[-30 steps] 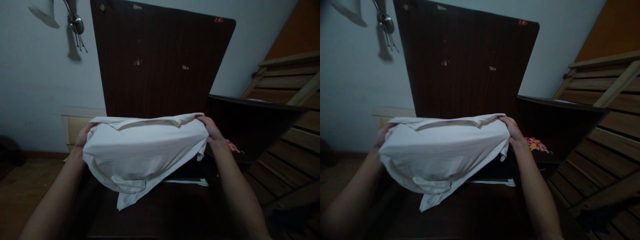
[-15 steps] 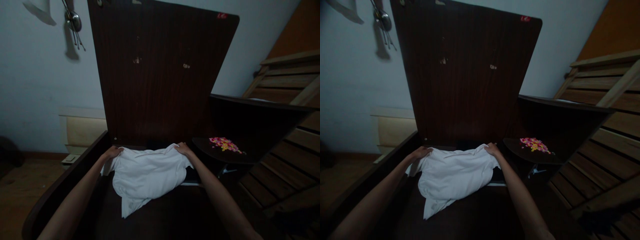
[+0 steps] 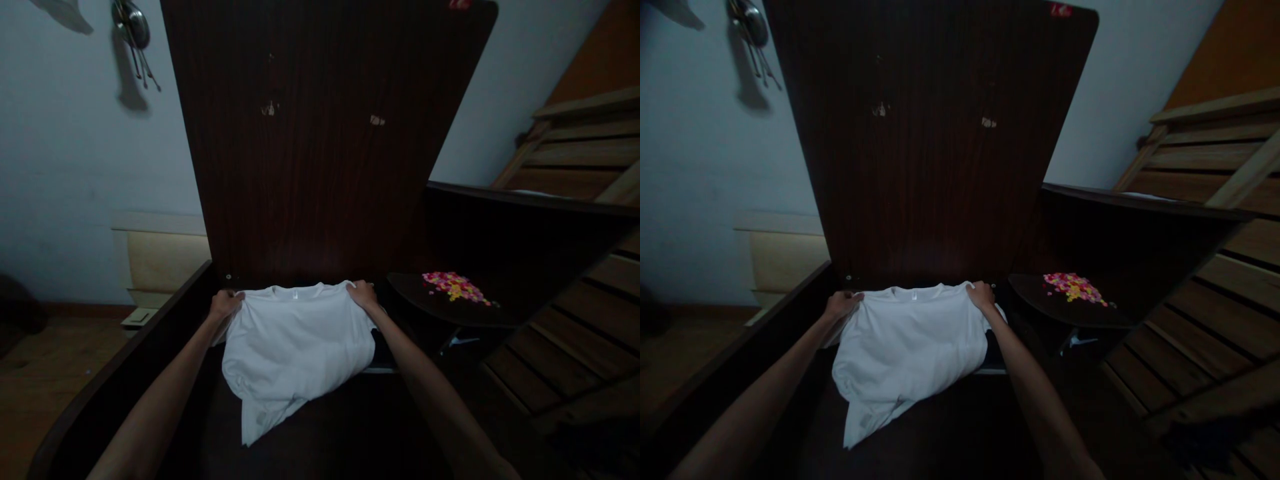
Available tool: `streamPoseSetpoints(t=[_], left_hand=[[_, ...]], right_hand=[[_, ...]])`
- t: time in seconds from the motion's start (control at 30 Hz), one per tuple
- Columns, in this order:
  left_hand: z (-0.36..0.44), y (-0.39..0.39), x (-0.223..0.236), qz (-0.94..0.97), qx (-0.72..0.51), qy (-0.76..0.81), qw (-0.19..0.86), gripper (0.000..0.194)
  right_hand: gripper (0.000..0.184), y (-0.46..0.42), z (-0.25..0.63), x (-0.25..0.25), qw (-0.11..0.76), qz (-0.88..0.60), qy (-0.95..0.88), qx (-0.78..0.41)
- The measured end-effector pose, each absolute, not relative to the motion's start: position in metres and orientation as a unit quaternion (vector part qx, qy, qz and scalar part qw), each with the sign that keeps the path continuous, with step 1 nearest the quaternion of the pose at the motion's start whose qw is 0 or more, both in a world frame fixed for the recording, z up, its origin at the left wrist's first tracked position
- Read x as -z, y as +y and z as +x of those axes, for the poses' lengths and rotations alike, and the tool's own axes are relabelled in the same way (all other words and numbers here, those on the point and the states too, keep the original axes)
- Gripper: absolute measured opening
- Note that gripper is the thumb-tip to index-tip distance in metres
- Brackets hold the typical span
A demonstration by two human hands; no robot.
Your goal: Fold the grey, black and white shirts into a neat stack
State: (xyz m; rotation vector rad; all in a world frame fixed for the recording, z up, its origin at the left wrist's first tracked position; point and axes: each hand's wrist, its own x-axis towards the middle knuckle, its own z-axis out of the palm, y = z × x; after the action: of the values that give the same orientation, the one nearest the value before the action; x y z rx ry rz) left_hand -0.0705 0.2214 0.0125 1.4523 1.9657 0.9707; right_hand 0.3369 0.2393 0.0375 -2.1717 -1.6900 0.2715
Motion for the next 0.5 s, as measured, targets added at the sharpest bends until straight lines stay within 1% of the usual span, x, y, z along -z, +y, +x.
streamPoseSetpoints(t=[0.1,0.2,0.3,0.37,0.43,0.5], left_hand=[[-0.067,0.219,-0.011,0.536,-0.360,0.742,0.178,0.029],[-0.064,0.217,-0.010,0.550,-0.327,0.762,0.100,0.040],[-0.060,0.214,-0.010,0.574,-0.264,0.770,0.093,0.039],[-0.056,0.209,-0.009,0.590,-0.246,0.766,0.068,0.035],[-0.053,0.199,-0.008,0.598,-0.256,0.760,0.013,0.035],[-0.051,0.182,-0.009,0.605,-0.273,0.747,-0.037,0.035]], right_hand=[[0.039,0.240,0.337,-0.042,0.207,-0.754,-0.620,-0.061],[0.036,0.238,0.338,-0.043,0.199,-0.745,-0.636,-0.028],[0.030,0.231,0.339,-0.041,0.177,-0.739,-0.650,-0.022],[0.029,0.223,0.341,-0.039,0.180,-0.731,-0.658,0.005],[0.028,0.210,0.345,-0.038,0.207,-0.718,-0.663,0.053],[0.023,0.194,0.351,-0.038,0.256,-0.692,-0.669,0.087]])
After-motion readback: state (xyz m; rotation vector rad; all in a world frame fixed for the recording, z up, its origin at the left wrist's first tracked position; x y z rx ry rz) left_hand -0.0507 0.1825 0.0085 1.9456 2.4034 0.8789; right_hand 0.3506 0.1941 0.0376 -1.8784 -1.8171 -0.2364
